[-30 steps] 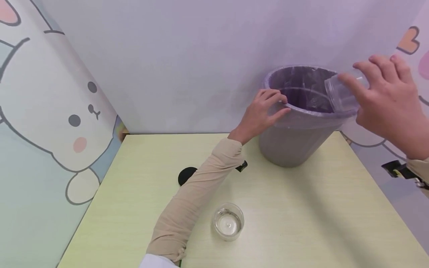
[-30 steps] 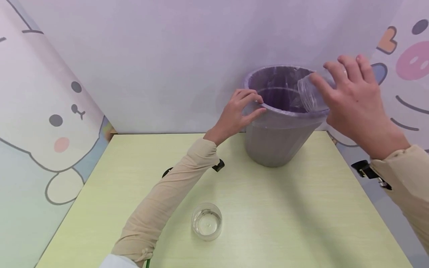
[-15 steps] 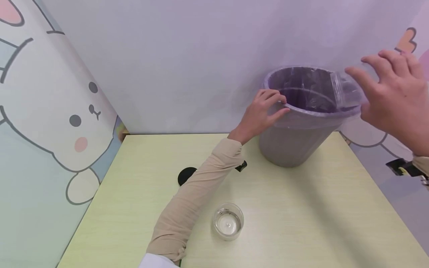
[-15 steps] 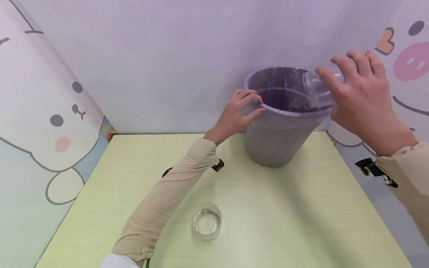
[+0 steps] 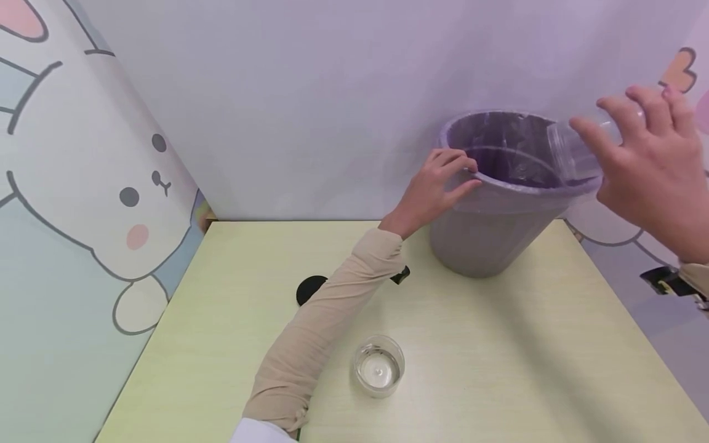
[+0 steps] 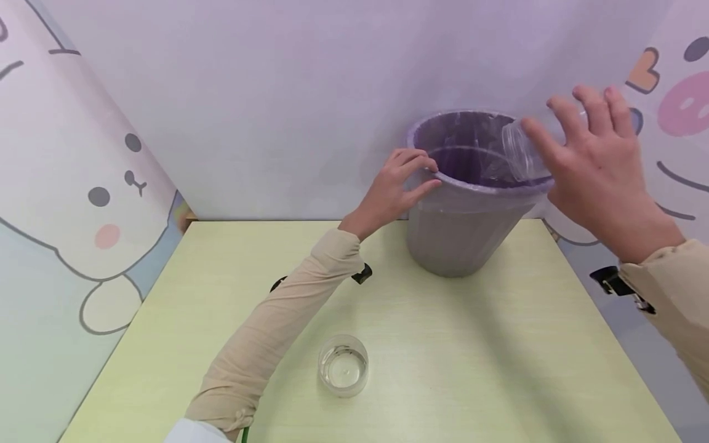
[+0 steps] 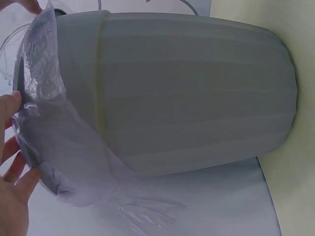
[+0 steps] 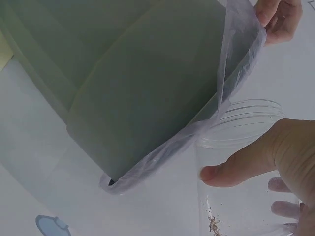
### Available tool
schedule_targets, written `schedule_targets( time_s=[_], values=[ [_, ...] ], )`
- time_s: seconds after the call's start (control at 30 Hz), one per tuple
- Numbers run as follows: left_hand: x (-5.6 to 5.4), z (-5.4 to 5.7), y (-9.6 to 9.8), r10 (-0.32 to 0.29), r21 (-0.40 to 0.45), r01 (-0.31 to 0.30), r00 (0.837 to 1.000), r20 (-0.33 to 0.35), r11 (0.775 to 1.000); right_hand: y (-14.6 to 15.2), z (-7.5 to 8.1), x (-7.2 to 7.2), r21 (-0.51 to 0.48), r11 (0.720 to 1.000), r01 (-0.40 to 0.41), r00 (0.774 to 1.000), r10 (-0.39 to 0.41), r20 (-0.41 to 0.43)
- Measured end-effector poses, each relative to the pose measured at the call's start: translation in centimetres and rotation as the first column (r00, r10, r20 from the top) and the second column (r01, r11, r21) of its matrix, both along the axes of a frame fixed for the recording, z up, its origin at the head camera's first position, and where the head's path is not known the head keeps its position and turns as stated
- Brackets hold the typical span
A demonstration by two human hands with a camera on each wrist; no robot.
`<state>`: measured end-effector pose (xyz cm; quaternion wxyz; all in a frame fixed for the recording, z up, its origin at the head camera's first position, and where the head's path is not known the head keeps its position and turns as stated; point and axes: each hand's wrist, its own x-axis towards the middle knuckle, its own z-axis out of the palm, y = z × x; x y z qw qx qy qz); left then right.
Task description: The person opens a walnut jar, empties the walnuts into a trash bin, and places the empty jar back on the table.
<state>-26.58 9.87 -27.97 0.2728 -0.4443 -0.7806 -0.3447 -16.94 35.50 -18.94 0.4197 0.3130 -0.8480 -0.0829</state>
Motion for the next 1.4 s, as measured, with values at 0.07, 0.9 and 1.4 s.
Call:
schedule_targets(
  time_s=[0.07, 0.9, 1.4],
  values=[
    [0.0, -0.1, 0.1, -0.005, -0.006, 0.005, 1.000, -0.001, 1.000, 0.3, -0.1, 0.2, -0.035, 0.997, 0.064, 0.998, -0.063, 0.031],
    [0.2, -0.1, 0.2, -0.030, 0.032, 0.030, 0.999, -0.017, 0.999, -1.5, -1.9, 5.0, -0.550, 0.810, 0.202, 0.945, -0.013, 0.328],
    [0.1, 0.0, 0.0, -0.020, 0.029, 0.020, 1.000, 0.006, 0.999, -2.7, -4.9, 6.5, -0.612, 0.786, 0.082, 0.953, 0.119, 0.279]
  ],
)
